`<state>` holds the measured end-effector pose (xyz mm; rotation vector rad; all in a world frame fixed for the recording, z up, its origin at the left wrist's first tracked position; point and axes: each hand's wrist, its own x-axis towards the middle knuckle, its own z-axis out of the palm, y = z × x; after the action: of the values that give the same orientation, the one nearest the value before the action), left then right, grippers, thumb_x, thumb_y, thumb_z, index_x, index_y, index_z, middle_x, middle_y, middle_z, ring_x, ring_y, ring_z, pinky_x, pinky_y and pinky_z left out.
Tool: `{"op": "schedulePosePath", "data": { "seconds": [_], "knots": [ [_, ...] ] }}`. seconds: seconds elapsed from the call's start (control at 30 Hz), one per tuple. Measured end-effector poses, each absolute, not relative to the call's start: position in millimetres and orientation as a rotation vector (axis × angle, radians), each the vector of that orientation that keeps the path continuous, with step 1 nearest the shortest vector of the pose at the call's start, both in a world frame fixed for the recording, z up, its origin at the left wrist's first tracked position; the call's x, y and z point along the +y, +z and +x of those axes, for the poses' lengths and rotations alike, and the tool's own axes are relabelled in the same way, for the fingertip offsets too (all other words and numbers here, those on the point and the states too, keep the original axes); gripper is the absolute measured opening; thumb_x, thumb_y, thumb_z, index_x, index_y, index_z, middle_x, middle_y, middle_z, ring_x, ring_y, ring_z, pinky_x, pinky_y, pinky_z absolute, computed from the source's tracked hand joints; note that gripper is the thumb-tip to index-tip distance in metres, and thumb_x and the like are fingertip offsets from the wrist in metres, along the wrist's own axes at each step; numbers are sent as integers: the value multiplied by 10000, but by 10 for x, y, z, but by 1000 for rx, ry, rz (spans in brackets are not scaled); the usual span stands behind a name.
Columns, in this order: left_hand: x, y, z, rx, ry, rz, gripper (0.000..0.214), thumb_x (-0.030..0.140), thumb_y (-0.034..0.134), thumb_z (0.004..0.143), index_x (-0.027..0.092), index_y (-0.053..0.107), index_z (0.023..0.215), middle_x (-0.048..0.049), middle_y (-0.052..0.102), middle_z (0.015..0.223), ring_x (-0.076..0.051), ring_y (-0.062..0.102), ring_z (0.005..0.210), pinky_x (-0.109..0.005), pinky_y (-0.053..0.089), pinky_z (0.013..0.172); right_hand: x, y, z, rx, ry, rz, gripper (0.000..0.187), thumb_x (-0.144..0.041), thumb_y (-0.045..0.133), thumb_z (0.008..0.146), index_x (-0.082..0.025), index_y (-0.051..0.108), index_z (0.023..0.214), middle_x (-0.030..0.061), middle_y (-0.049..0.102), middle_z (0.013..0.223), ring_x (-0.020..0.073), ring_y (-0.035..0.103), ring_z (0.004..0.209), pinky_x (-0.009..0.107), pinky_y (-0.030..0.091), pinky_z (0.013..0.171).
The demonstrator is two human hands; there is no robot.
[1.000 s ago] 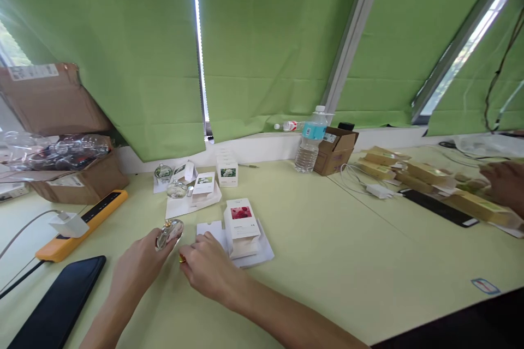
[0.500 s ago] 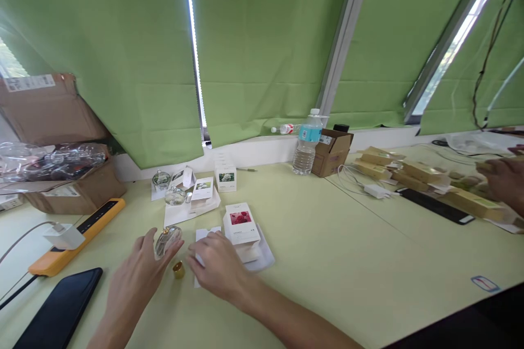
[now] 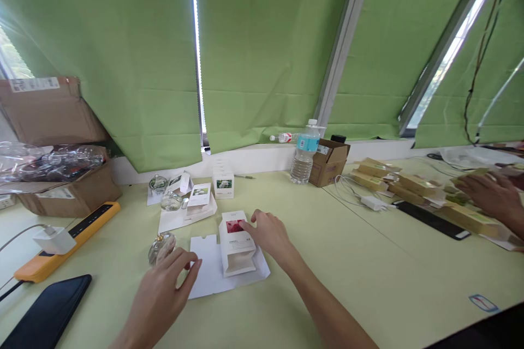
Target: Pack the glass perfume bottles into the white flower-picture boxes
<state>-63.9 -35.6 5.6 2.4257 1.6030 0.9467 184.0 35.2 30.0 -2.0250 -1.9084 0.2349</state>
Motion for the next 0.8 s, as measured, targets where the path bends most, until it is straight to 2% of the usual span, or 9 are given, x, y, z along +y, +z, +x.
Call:
{"op": "schedulePosePath", "data": {
  "seconds": [0.07, 0.2, 0.3, 0.37, 0.43, 0.67, 0.8],
  "knots": [
    [-375, 96, -486, 1553, 835, 2282, 272, 440, 419, 901, 252, 611, 857, -10, 635, 823, -148, 545, 619, -253, 415, 608, 349, 264, 1868, -1944, 226, -2076, 412, -552, 446, 862, -197, 650, 816, 79, 681, 784, 220, 628, 753, 278, 334, 579],
    [-322, 179, -211, 1553, 755, 2032, 298, 471, 421, 881, 249, 599, 970, -23, 635, 964, -157, 566, 676, -268, 439, 610, 356, 219, 1875, -1997, 223, -2097, 453, -530, 403, 892, -198, 630, 683, 79, 676, 729, 203, 625, 681, 273, 303, 537],
    [-171, 211, -87, 1547, 776, 1934, 317, 478, 470, 839, 229, 592, 993, -37, 633, 977, -173, 595, 720, -280, 455, 636, 373, 199, 1893, -2013, 234, -2085, 477, -528, 395, 896, -197, 609, 627, 77, 673, 707, 198, 623, 653, 271, 285, 516],
    [-51, 215, -44, 1550, 776, 1819, 368, 502, 488, 811, 209, 585, 1011, -56, 628, 992, -175, 610, 679, -272, 449, 567, 389, 191, 1914, -2021, 243, -2082, 461, -508, 408, 896, -196, 610, 623, 79, 675, 706, 198, 625, 652, 269, 279, 509],
    [46, 192, -24, 1533, 766, 1670, 433, 533, 475, 801, 189, 560, 1049, -74, 619, 996, -149, 590, 546, -272, 435, 485, 406, 186, 1934, -2025, 258, -2080, 437, -486, 423, 893, -197, 617, 627, 80, 677, 703, 196, 625, 655, 263, 281, 508],
    [51, -44, -29, 1456, 793, 1422, 542, 532, 536, 751, 136, 534, 1121, -71, 604, 911, -124, 564, 449, -294, 459, 503, 423, 153, 1938, -2045, 358, -2063, 418, -480, 490, 850, -197, 615, 569, 59, 639, 609, 168, 595, 586, 246, 278, 498],
    [-26, -6, -14, 1423, 782, 1421, 563, 540, 559, 749, 131, 582, 1135, -12, 607, 713, -129, 548, 441, -282, 438, 528, 377, 153, 1915, -2053, 417, -2020, 388, -469, 524, 827, -207, 616, 555, 35, 604, 577, 151, 558, 554, 245, 278, 500]
  ]
}}
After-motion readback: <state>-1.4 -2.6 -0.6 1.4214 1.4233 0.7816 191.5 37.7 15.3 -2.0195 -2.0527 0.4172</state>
